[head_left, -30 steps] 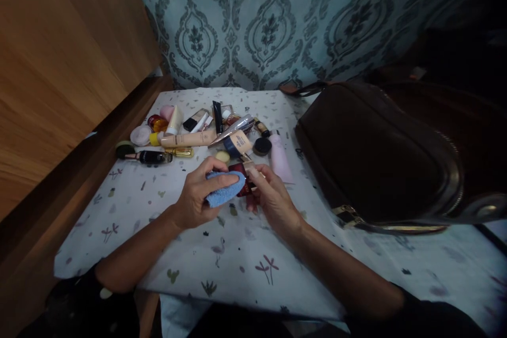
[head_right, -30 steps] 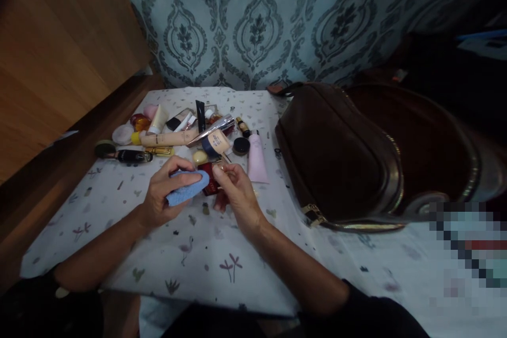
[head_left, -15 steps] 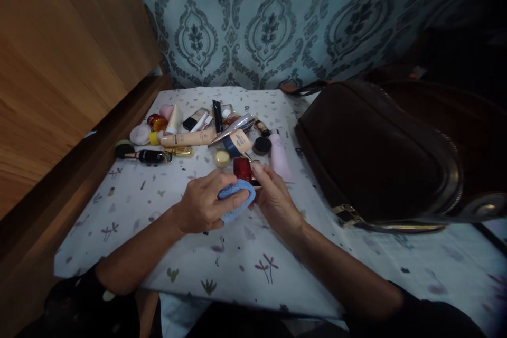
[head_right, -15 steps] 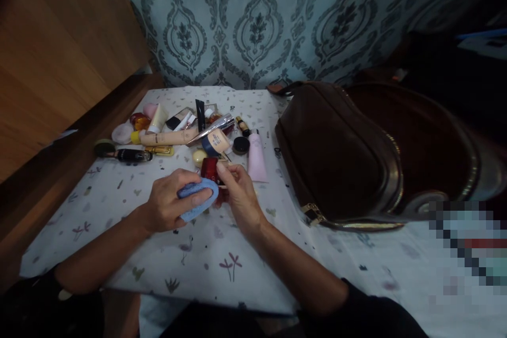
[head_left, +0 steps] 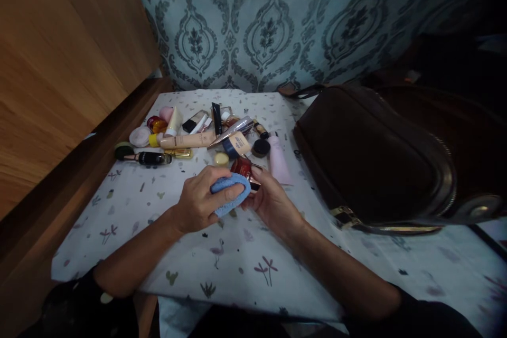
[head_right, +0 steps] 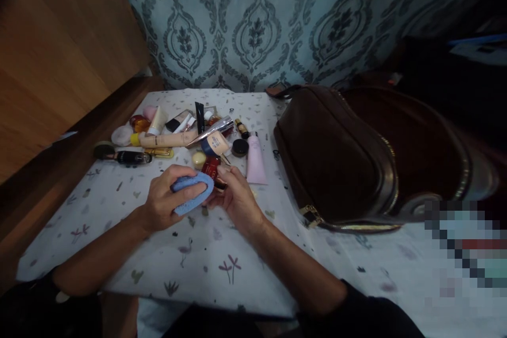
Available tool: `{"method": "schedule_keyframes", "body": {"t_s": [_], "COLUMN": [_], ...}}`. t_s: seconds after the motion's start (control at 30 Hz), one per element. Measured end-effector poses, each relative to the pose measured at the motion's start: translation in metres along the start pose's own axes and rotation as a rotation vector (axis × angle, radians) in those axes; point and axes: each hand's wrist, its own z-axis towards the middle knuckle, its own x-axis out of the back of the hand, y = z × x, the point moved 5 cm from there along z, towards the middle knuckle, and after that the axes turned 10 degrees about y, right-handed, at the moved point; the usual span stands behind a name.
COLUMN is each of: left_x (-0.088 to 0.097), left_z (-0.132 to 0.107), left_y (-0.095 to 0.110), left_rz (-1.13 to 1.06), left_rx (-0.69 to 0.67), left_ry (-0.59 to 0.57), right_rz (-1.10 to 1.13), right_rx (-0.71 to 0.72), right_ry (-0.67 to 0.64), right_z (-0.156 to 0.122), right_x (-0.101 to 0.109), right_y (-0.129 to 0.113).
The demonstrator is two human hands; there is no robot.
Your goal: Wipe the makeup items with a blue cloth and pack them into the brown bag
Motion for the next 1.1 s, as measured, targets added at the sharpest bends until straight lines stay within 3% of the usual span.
{"method": "schedule_keyframes", "body": {"t_s": [0.27, 0.57, 0.8, 1.1], "left_x": [-0.001, -0.005, -0.005, -0.005], "left_z": [0.002, 0.000, -0.002, -0.004], "left_y": [0.004, 0.005, -0.007, -0.028], "left_rz": [0.066, 0.054, -0.169, -0.253], "left_rx": [-0.059, -0.090, 0.197, 0.505], "left_ry": [0.044, -0.014, -0.006, 0.156], "right_rz": [-0.138, -0.025, 0.102, 0.217], "right_rx": [-0.069, -0.216, -0.272, -0.303], "right_ry": [-0.015, 0.032, -0.015, -0.040], "right_z": [0.002, 0.002, 0.002, 0.002], "right_x": [0.001, 0.004, 0.000, 0.002], "right_y": [0.010, 0.010, 0.007, 0.009]}}
